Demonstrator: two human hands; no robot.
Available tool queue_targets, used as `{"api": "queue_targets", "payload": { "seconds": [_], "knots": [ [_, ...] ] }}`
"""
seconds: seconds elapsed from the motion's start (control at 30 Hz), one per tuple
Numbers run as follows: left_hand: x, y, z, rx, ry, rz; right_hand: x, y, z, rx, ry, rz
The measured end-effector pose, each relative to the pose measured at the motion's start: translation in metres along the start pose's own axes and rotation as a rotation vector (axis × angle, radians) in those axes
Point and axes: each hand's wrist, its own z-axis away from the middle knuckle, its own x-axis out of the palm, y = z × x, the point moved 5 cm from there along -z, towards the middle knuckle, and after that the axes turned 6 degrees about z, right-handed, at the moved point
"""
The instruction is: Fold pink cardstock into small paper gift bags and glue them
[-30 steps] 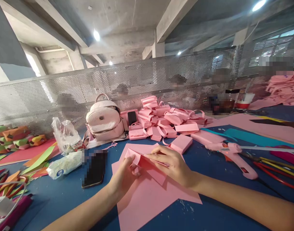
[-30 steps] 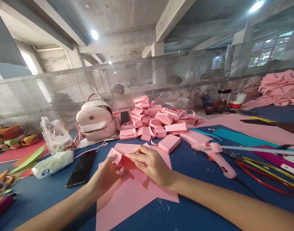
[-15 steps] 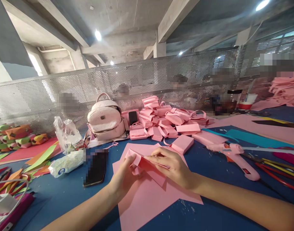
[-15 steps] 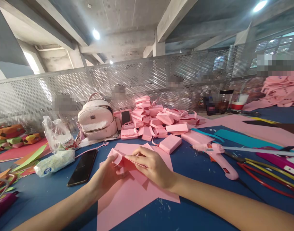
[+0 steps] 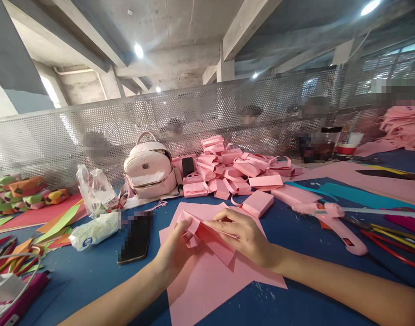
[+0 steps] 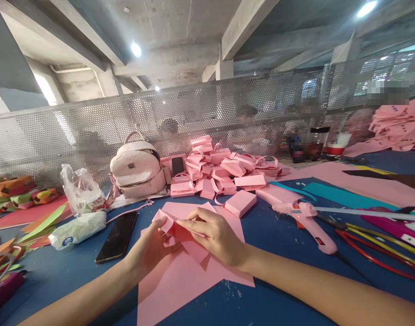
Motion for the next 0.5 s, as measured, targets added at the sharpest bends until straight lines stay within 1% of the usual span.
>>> {"api": "queue_targets", "payload": {
  "seconds": [0.3, 0.5],
  "knots": [
    [0.0028, 0.0012, 0.0022, -0.007, -0.017, 0.007, 0.0005, 0.0007, 0.0019, -0.005, -0.011, -0.01],
    [0.0063, 0.0035, 0.0031, 0.004, -0.119, 0.005, 0.0004, 0.0024, 0.0033, -0.013, -0.011, -0.005]
  ]
}}
